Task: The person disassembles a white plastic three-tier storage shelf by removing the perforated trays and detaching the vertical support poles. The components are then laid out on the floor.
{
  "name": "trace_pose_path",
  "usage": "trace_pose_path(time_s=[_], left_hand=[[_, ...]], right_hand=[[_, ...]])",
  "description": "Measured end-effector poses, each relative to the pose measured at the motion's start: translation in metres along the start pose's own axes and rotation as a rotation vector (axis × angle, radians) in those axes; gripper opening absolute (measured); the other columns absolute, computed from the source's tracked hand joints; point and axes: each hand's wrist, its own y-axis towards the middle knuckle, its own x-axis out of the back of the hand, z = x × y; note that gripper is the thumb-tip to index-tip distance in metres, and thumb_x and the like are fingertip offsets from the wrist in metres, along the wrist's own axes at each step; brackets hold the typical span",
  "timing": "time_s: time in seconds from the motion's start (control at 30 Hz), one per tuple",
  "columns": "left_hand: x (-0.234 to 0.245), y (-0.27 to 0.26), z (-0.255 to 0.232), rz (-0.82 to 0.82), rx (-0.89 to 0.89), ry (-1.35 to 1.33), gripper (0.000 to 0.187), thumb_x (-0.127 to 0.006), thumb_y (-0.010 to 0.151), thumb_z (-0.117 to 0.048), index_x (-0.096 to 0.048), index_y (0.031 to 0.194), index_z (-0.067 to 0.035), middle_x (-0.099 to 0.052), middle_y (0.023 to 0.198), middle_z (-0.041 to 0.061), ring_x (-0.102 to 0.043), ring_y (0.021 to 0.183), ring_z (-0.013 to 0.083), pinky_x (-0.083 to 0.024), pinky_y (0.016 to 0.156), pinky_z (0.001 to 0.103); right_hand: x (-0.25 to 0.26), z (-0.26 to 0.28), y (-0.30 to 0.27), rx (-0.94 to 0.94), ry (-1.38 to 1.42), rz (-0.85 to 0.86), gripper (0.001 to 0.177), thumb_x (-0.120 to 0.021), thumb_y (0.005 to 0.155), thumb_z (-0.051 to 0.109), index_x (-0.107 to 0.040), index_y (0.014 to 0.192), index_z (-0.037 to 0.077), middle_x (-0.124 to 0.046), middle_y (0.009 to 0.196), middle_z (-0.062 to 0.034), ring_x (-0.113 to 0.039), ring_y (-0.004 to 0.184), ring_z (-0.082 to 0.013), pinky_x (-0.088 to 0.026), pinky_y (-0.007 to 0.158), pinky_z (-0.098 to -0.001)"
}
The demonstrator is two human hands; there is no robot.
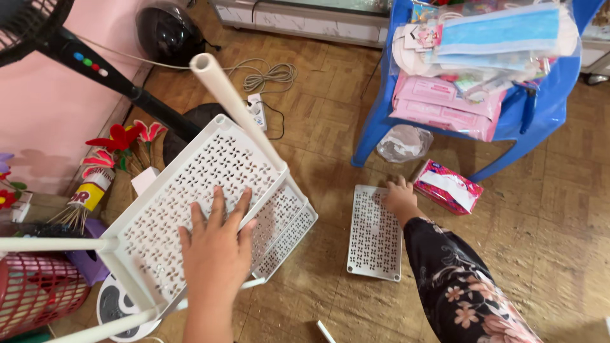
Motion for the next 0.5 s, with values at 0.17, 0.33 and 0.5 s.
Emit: trace_pose_path(time_s=[0.17, 0.33, 0.5], left_hand=[[0.003, 0.004, 0.004, -0.02, -0.017, -0.01, 0.058, -0.049, 0.093, -0.05, -0.048, 0.15, -0.047, -0.039, 0.157, 0.005, -0.034, 0.14, 0.0469, -0.03, 0.107, 0.065], [0.003, 0.009, 0.005, -0.047, -0.024, -0.007, 0.057, -0.05, 0.092, -0.049, -0.05, 0.149, -0.046, -0.042, 0.159, 0.006, -0.037, 0.138, 0.0467, -0.032, 0.106, 0.065], [0.001, 0.01, 0.005, -0.049, -0.031, 0.01, 0.057, -0.05, 0.094, -0.049, -0.05, 0.15, -0.044, -0.043, 0.155, 0.008, -0.038, 0.138, 0.047, -0.032, 0.106, 0.065]], right_hand=[[0.031, 0.022, 0.025, 0.025, -0.05, -0.056, 0.062, -0.062, 0.089, 0.024, -0.051, 0.15, 0.031, -0.009, 0.174, -0.0002, -0.031, 0.149, -0.0342, -0.042, 0.113, -0.0512], [0.036, 0.021, 0.055, 0.008, -0.051, 0.021, 0.062, -0.061, 0.09, 0.024, -0.05, 0.15, 0.035, 0.001, 0.176, 0.0031, -0.027, 0.151, -0.0342, -0.039, 0.114, -0.056], [0.022, -0.001, 0.089, 0.112, -0.052, 0.04, 0.075, -0.062, 0.09, 0.029, -0.033, 0.159, 0.033, -0.016, 0.171, 0.0041, -0.025, 0.151, -0.0366, -0.034, 0.117, -0.057]])
